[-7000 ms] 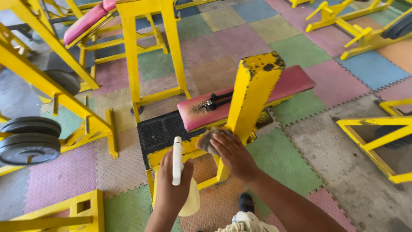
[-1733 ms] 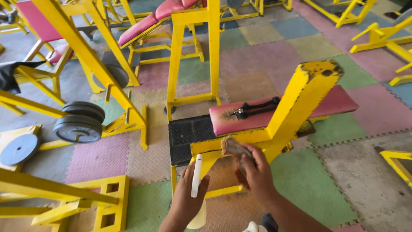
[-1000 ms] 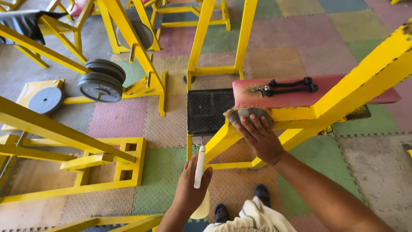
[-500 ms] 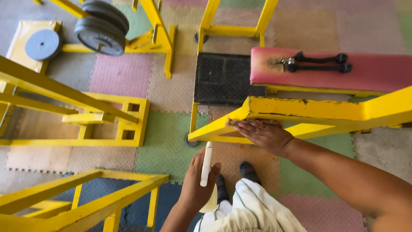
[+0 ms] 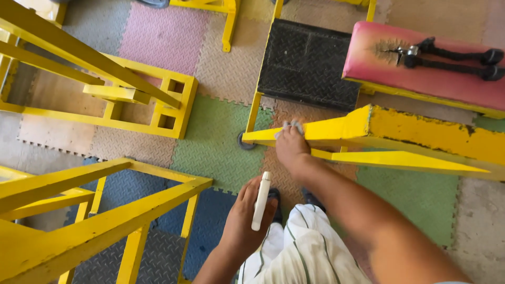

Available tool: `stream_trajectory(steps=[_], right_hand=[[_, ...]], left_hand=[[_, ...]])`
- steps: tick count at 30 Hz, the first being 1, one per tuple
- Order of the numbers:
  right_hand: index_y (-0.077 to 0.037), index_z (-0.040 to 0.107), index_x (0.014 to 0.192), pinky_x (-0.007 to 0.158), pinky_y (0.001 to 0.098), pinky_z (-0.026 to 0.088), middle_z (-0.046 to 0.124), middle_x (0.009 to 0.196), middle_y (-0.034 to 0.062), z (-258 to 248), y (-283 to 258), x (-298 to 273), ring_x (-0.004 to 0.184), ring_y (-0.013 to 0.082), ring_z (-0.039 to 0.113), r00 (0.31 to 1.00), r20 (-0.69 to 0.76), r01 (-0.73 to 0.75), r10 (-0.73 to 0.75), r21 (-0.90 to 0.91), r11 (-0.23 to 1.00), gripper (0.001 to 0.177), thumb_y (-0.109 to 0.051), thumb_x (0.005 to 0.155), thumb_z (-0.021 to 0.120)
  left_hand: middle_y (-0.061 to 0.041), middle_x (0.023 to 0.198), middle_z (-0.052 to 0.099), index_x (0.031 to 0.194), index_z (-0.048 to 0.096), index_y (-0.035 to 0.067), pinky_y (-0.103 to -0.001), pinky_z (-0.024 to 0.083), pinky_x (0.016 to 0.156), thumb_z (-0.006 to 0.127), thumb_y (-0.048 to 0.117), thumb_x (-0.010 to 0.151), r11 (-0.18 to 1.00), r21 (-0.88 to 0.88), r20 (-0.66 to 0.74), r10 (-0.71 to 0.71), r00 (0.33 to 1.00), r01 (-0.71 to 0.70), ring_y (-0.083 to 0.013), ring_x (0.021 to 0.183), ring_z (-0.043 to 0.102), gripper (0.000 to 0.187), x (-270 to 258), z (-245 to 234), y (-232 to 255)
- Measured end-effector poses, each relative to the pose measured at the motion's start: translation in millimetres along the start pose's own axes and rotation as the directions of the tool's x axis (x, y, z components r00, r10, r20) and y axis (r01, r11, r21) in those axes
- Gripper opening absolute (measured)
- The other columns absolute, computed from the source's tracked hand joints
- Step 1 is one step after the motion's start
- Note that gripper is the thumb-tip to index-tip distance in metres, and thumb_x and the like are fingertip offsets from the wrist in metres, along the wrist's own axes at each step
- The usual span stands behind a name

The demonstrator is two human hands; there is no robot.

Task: Wiping down and sanitizing various weight machines and benches using a spray bottle and a cloth.

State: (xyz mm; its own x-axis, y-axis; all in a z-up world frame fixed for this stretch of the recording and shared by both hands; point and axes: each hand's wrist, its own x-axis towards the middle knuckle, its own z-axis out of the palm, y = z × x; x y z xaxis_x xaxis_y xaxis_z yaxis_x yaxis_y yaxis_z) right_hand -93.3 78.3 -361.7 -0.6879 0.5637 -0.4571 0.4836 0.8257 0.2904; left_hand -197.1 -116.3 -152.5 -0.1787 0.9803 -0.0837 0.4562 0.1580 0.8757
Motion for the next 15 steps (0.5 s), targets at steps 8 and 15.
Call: stream_trajectory(steps=[8,15], right_hand=[[-0.004,0.065,0.134,0.113,0.0527,0.03,0.058,0.147,0.0174,-120,62,-84,0.141,0.0391,0.044,0.981,0.147,-0.122,0.126,-0.032,0.992,0.044,-0.022,0.101,0.042],[0.003,0.048,0.145,0.11,0.0761,0.01,0.041,0.154,0.0311,-88,43,-66,0.141,0.0595,0.029,0.971,0.02,-0.237,0.239,-0.057,0.97,0.054,-0.026,0.102,0.032]], left_hand=[[-0.026,0.14,0.055,0.14,0.048,-0.003,-0.044,0.045,0.108,0.07,0.013,0.088,0.999,0.039,0.055,0.023,0.998,-0.025,-0.0451,0.131,0.051,0.058,6,5,-9],[-0.025,0.139,0.057,0.138,0.051,-0.003,-0.044,0.046,0.109,0.068,0.013,0.09,0.999,-0.009,0.068,0.031,0.997,-0.031,-0.0446,0.131,0.053,0.054,13,15,-20]])
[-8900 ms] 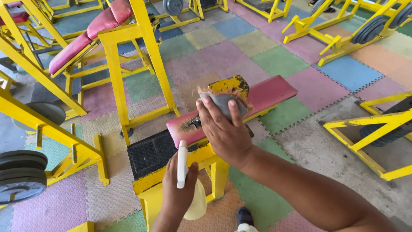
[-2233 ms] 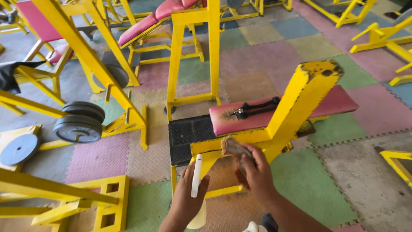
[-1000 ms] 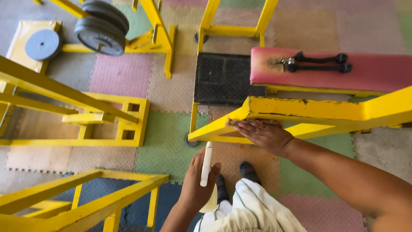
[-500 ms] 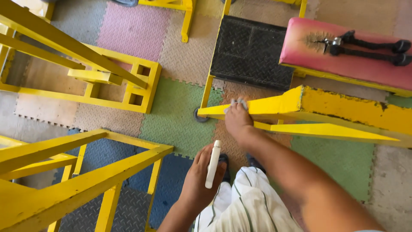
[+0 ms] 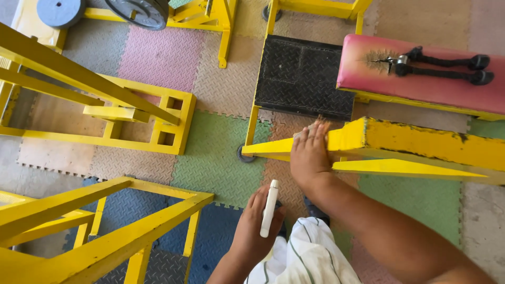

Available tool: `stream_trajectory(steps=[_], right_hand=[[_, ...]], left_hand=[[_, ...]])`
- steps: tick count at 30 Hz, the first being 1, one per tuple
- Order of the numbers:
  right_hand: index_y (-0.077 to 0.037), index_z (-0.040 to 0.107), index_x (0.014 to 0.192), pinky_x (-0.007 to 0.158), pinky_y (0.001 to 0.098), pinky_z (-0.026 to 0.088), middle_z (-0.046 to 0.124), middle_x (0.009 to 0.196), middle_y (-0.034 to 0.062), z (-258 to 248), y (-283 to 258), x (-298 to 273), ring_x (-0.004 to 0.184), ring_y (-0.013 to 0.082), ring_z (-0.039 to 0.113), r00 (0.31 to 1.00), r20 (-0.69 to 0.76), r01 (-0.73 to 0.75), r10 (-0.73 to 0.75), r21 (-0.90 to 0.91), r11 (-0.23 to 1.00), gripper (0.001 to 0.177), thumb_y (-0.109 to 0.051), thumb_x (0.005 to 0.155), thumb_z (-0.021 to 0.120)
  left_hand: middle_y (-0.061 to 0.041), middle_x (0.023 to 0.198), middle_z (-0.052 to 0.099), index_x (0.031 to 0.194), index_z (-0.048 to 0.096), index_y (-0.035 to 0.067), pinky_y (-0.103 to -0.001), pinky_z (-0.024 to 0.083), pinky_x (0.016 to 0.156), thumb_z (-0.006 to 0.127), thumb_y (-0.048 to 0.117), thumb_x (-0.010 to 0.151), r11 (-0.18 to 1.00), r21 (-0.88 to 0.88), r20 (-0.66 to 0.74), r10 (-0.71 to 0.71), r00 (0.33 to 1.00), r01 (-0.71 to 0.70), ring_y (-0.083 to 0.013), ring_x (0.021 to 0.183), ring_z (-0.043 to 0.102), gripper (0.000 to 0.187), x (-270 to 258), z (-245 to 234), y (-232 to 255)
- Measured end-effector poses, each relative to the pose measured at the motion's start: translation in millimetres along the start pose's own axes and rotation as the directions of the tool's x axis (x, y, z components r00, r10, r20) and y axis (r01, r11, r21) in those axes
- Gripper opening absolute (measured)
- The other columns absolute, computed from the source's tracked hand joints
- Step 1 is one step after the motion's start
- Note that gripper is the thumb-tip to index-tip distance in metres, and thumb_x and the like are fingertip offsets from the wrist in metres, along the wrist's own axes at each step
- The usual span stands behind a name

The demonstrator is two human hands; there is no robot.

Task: Wiping down and sanitizing various weight machines and benches using a spray bottle and a cloth.

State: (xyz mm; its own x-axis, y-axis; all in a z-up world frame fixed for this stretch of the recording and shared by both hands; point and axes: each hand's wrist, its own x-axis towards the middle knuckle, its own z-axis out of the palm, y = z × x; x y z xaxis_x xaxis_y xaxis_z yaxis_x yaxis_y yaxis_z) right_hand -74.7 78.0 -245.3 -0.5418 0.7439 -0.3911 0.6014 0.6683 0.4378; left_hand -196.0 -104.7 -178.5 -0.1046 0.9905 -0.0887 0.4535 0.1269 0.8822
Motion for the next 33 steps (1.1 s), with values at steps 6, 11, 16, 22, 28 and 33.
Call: stream_trajectory(steps=[6,11,16,22,28,33], right_hand=[[0.002,0.042,0.151,0.109,0.0756,0.018,0.038,0.157,0.0261,62,-65,75,0.14,0.0576,0.033,0.99,0.109,0.088,-0.087,-0.006,0.996,0.057,-0.025,0.102,0.032],[0.001,0.044,0.152,0.111,0.0673,0.023,0.04,0.159,0.0202,117,-103,120,0.142,0.0555,0.035,0.975,0.061,0.213,-0.212,-0.012,0.977,0.056,-0.025,0.102,0.038],[-0.006,0.047,0.151,0.119,0.0657,0.019,0.038,0.162,0.0177,89,-82,91,0.148,0.053,0.03,0.938,0.189,0.273,-0.291,0.115,0.955,0.05,-0.025,0.106,0.036],[0.002,0.042,0.152,0.115,0.063,0.019,0.036,0.16,0.0218,65,-42,51,0.145,0.0509,0.032,0.977,0.128,0.171,-0.171,0.01,0.985,0.056,-0.024,0.102,0.039],[0.006,0.056,0.14,0.116,0.0585,0.02,0.048,0.15,0.0248,9,12,-4,0.143,0.0457,0.037,0.989,-0.026,0.149,-0.148,0.063,0.987,0.054,-0.027,0.1,0.041],[0.0,0.073,0.12,0.116,0.0614,0.025,0.068,0.124,0.0225,-96,65,-86,0.128,0.0418,0.053,0.987,-0.042,0.162,-0.156,0.179,0.971,0.037,-0.02,0.096,0.053]], left_hand=[[-0.022,0.141,0.057,0.141,0.05,0.001,-0.043,0.049,0.105,0.069,0.016,0.091,0.996,0.005,-0.041,-0.093,0.995,0.093,-0.0427,0.13,0.055,0.056,8,1,-10],[-0.019,0.142,0.058,0.141,0.052,0.005,-0.043,0.051,0.102,0.071,0.016,0.088,0.986,-0.027,-0.078,-0.165,0.983,0.163,-0.0403,0.13,0.058,0.057,7,9,-29],[-0.018,0.142,0.058,0.143,0.052,0.006,-0.042,0.051,0.103,0.073,0.014,0.086,0.988,-0.066,0.007,-0.138,0.99,0.139,-0.0399,0.132,0.056,0.061,7,17,-23],[-0.018,0.14,0.06,0.144,0.05,0.006,-0.042,0.049,0.106,0.072,0.015,0.087,0.996,-0.048,0.049,-0.069,0.996,0.072,-0.0398,0.135,0.054,0.062,6,19,-11],[-0.022,0.137,0.059,0.14,0.051,0.003,-0.044,0.048,0.104,0.075,0.019,0.086,0.999,0.042,-0.001,0.028,1.0,-0.028,-0.0418,0.13,0.055,0.061,14,11,-5],[-0.021,0.129,0.064,0.139,0.052,0.002,-0.043,0.052,0.099,0.073,0.018,0.086,0.985,0.095,-0.077,0.15,0.986,-0.142,-0.0402,0.122,0.061,0.059,27,-6,32]])
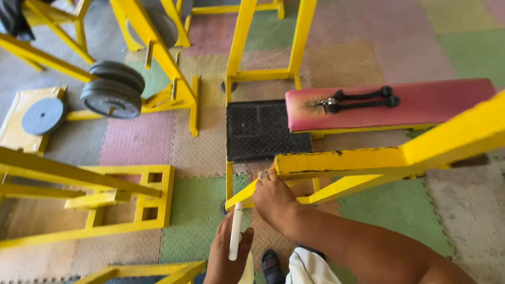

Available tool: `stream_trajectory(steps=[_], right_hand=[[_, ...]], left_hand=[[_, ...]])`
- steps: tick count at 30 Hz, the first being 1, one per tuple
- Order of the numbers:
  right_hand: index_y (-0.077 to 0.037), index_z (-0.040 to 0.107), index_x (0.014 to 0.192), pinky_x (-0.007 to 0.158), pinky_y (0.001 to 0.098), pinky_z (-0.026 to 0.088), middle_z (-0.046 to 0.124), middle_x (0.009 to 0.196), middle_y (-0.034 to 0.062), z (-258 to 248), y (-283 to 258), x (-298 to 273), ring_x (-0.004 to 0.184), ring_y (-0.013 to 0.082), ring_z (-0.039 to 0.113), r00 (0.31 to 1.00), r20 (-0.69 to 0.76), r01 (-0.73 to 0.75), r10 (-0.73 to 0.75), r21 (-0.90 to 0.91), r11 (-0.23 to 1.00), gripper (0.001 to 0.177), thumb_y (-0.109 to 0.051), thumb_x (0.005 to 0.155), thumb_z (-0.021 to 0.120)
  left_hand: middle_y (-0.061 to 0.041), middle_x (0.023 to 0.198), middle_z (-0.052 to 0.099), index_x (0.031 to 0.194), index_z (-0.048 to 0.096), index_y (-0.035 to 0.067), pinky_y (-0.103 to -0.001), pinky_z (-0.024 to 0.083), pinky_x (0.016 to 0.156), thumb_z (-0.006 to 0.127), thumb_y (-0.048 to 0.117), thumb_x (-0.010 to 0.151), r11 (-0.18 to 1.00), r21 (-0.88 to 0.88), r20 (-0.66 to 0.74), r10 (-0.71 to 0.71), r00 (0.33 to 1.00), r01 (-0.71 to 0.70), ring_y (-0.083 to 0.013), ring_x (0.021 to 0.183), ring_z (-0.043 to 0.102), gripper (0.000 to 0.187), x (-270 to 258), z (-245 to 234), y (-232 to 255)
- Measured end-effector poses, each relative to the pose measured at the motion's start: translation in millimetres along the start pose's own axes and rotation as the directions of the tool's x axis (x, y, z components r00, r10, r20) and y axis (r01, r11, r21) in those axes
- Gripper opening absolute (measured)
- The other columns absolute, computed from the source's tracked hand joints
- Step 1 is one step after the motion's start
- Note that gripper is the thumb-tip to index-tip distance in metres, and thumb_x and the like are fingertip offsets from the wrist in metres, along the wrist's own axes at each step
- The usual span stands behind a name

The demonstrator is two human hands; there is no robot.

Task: Wiping down and sanitizing various weight machines and benches using a spray bottle and a cloth.

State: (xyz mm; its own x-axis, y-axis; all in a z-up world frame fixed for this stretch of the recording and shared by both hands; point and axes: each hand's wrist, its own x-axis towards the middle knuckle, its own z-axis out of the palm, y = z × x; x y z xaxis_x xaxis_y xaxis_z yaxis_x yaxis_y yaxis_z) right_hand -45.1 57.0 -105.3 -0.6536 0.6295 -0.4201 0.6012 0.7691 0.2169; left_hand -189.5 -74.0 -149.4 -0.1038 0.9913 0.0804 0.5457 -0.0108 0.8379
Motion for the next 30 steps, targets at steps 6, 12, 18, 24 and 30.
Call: stream_trajectory(steps=[6,12,18,24,30], right_hand=[[-0.009,0.071,0.121,0.118,0.0597,0.027,0.063,0.139,0.0118,-1,30,-61,0.135,0.0423,0.05,0.632,-0.772,0.152,0.066,0.207,0.967,0.033,-0.017,0.091,0.059],[-0.01,0.059,0.142,0.121,0.0583,0.023,0.053,0.151,0.0095,46,100,-98,0.146,0.0345,0.041,0.565,-0.772,0.131,0.29,0.431,0.893,0.052,-0.011,0.09,0.063],[-0.017,0.06,0.141,0.125,0.0471,0.028,0.053,0.154,0.0043,107,120,-173,0.15,0.0281,0.04,0.523,-0.702,-0.129,0.483,0.495,0.859,0.054,-0.004,0.089,0.062],[-0.014,0.06,0.138,0.115,0.0379,0.04,0.05,0.156,0.0091,149,74,-199,0.147,0.0284,0.042,0.413,-0.418,-0.086,0.809,0.867,0.491,0.06,0.009,0.082,0.056],[-0.016,0.059,0.144,0.092,0.0273,0.049,0.068,0.132,0.0016,163,49,-222,0.109,0.0113,0.061,0.409,0.154,0.209,0.9,0.944,-0.256,0.055,-0.001,0.091,0.062]], left_hand=[[-0.02,0.125,0.067,0.138,0.053,0.003,-0.04,0.055,0.094,0.074,0.016,0.082,0.997,-0.038,-0.024,0.061,0.998,-0.062,-0.0363,0.114,0.067,0.062,22,7,19],[-0.021,0.124,0.067,0.134,0.056,-0.002,-0.041,0.053,0.096,0.074,0.018,0.087,0.978,-0.063,0.059,0.203,0.977,-0.2,-0.035,0.115,0.066,0.054,38,27,59],[-0.02,0.124,0.067,0.136,0.054,-0.001,-0.04,0.053,0.097,0.073,0.019,0.088,0.959,-0.174,0.238,0.26,0.936,-0.223,-0.0336,0.117,0.067,0.056,43,48,90],[-0.025,0.126,0.062,0.14,0.049,-0.004,-0.043,0.049,0.097,0.074,0.017,0.088,0.895,-0.193,0.299,0.444,0.845,-0.402,-0.0407,0.119,0.06,0.06,47,73,95],[-0.019,0.121,0.065,0.136,0.054,0.002,-0.041,0.054,0.095,0.071,0.017,0.088,0.952,-0.232,0.49,0.293,0.821,-0.201,-0.0356,0.112,0.067,0.053,41,78,132]])
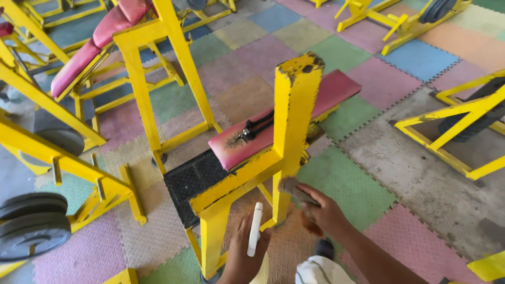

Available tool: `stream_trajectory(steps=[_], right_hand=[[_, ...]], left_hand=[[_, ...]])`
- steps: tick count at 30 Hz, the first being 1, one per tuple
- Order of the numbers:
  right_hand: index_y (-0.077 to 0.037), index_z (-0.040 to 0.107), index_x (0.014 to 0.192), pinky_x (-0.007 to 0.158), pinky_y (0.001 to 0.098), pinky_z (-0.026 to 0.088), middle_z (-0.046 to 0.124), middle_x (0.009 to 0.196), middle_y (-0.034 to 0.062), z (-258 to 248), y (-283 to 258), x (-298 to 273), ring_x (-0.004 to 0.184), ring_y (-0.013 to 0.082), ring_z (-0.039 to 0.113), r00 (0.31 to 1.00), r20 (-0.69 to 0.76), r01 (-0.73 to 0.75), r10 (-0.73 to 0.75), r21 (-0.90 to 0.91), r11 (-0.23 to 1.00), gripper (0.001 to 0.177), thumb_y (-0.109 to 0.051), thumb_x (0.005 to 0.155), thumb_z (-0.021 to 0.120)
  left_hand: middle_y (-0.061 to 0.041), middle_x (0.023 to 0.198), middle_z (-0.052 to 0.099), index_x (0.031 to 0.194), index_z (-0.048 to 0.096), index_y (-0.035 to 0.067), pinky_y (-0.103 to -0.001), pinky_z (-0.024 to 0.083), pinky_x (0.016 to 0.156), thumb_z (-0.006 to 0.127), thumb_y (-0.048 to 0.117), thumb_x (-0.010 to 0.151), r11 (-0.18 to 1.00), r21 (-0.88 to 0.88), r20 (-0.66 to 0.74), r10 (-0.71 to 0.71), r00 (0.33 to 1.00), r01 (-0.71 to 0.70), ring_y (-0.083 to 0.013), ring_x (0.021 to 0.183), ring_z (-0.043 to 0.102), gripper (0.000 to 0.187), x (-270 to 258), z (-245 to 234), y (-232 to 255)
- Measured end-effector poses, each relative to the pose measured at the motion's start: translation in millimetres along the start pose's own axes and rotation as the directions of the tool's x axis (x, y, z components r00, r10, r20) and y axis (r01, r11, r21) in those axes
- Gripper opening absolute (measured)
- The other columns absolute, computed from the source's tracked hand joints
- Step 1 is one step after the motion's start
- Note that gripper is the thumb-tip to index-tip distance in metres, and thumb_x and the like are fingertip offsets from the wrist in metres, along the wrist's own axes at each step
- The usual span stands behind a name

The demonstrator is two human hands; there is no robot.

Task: Wiping down and sanitizing various weight machines and benches using a spray bottle and a cloth.

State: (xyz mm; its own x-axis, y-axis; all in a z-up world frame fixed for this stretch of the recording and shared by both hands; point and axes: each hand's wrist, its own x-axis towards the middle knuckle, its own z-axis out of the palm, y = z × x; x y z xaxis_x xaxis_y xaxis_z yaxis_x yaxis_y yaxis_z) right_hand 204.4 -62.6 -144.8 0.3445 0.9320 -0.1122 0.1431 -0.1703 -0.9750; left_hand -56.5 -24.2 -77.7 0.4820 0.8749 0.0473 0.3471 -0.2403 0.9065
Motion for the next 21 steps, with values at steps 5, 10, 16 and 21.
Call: stream_trajectory(steps=[5,10,16,21], right_hand=[[-0.015,0.063,0.144,0.08,0.0273,0.051,0.072,0.106,0.0056,-25,-16,-1,0.088,0.0121,0.06,0.973,0.018,-0.231,0.23,0.04,0.972,0.052,-0.007,0.093,0.063],[-0.008,0.061,0.142,0.078,0.0298,0.057,0.074,0.107,0.0044,-58,-47,-1,0.087,0.0129,0.069,0.925,0.167,-0.378,0.342,0.282,0.882,0.051,-0.006,0.091,0.06],[-0.006,0.057,0.145,0.074,0.0334,0.057,0.075,0.108,0.0102,-138,-53,19,0.083,0.0178,0.07,0.913,0.246,-0.396,0.326,0.341,0.852,0.052,-0.005,0.092,0.059],[-0.006,0.057,0.144,0.075,0.0337,0.058,0.075,0.113,0.0103,-219,-53,38,0.088,0.0185,0.073,0.919,0.202,-0.393,0.338,0.438,0.809,0.052,-0.005,0.092,0.059]], left_hand=[[-0.021,0.125,0.066,0.137,0.055,0.0,-0.043,0.052,0.099,0.071,0.014,0.089,0.979,0.006,0.006,0.203,0.979,-0.203,-0.0386,0.119,0.064,0.052,23,32,-18],[-0.021,0.127,0.064,0.139,0.052,0.0,-0.043,0.052,0.1,0.07,0.014,0.09,0.975,0.038,0.028,0.217,0.976,-0.218,-0.0394,0.119,0.063,0.054,43,73,1],[-0.019,0.127,0.063,0.143,0.049,0.003,-0.042,0.054,0.096,0.067,0.017,0.09,0.997,-0.053,0.058,0.066,0.996,-0.063,-0.0365,0.111,0.067,0.058,80,133,75],[-0.021,0.133,0.06,0.143,0.049,0.002,-0.042,0.053,0.097,0.067,0.017,0.091,0.991,-0.047,0.091,0.131,0.987,-0.127,-0.0398,0.112,0.065,0.057,123,205,84]])
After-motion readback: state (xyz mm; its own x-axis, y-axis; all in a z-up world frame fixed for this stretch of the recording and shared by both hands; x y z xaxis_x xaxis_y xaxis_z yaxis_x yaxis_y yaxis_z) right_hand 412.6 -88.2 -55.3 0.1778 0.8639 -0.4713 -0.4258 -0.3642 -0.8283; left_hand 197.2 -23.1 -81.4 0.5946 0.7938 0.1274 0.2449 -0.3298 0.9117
